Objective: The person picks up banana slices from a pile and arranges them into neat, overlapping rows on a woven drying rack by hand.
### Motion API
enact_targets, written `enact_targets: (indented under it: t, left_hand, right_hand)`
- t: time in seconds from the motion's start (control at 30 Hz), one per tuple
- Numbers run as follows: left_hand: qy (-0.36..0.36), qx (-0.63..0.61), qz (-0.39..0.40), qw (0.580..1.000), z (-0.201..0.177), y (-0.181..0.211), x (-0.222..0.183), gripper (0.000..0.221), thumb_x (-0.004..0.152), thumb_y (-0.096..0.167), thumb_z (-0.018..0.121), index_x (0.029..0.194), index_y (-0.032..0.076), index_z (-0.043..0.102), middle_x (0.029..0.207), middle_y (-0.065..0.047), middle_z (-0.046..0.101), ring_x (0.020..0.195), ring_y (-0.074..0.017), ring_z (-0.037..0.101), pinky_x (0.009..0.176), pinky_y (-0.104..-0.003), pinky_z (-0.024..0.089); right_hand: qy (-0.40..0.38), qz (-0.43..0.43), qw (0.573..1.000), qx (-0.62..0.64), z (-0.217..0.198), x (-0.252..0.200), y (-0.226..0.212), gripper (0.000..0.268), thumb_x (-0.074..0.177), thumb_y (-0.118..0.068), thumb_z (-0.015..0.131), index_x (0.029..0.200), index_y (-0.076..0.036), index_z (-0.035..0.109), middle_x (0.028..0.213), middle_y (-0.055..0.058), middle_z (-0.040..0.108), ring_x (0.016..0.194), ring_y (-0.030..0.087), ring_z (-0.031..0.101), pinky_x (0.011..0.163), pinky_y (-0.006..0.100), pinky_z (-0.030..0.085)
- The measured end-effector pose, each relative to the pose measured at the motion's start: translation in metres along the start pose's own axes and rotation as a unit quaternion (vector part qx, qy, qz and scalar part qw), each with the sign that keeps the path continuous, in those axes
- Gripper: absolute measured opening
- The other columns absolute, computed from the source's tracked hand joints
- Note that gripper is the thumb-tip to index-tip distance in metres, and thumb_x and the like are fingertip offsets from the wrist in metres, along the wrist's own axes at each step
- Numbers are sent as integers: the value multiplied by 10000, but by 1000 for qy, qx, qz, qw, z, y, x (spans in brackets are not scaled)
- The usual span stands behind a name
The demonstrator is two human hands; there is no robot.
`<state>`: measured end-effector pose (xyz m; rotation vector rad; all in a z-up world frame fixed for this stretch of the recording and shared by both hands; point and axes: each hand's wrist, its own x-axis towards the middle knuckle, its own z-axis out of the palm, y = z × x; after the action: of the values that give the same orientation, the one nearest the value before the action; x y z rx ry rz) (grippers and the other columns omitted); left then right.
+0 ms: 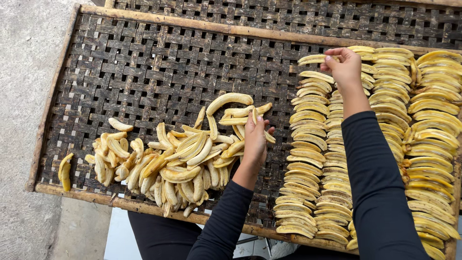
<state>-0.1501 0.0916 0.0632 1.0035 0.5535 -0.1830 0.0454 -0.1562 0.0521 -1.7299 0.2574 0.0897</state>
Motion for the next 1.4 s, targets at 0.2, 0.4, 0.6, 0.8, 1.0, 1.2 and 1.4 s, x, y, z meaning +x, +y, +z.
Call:
enact_targets:
  t: [0.2,0.4,0.6,0.8,1.0,1.2,1.4]
  left_hand:
    - [-8,195,14,981,-8,3,-6,708,1056,124,399,1633,62,-7,1258,-87,315,1007,-135,505,866,-257,580]
    - [-71,221,87,969,-11,0,-13,688,1033,63,532,1656,44,240,1169,-110,551,924,-137,598,805,-271,602]
    - [-35,215,136,966,-5,16,-20,773,952,50,684,1605,7,272,1076,-128,717,989,-187,712,873,-294,596]
    - [-18,214,147,966,7,33,-29,823,932,72,696,1583,16,195,1361,-210,520,1228,-246,603,990,-388,565]
    - [38,280,269,921,-39,61,-75,610,1006,113,646,1546,0,384,1361,-178,611,1263,-254,617,1100,-391,523]
    - [148,340,278,886,-109,103,-120,459,1035,98,608,1462,-9,478,1291,-150,644,1216,-224,637,1019,-355,557]
    - [138,459,335,811,-123,104,-131,374,1023,116,664,1359,-19,568,1281,-151,648,1168,-233,665,992,-354,562]
  right_hand:
    - [58,-21,939,-339,-11,19,44,93,976,-100,743,1049,-51,772,961,75,722,829,222,713,729,395,574]
    - [82,-260,811,-518,-15,-3,27,146,914,-211,855,1031,-127,834,984,118,680,988,314,610,837,459,547]
    - [-366,39,927,-71,30,-78,-17,274,966,-201,642,1220,-117,702,1067,46,716,905,126,695,766,287,585]
    - [-343,15,939,-22,42,-94,-25,175,949,-38,701,1110,18,738,950,81,745,838,138,685,759,290,576]
    - [-19,-15,1000,4,10,2,6,86,1008,39,651,1065,8,709,965,90,745,800,126,724,731,258,640]
    - [132,-21,988,-80,-21,36,64,62,1026,51,645,1017,11,692,895,68,739,704,100,721,625,247,611]
    - [190,-115,923,-313,-14,2,38,111,937,78,683,1015,-1,677,1099,170,623,866,164,668,714,263,573]
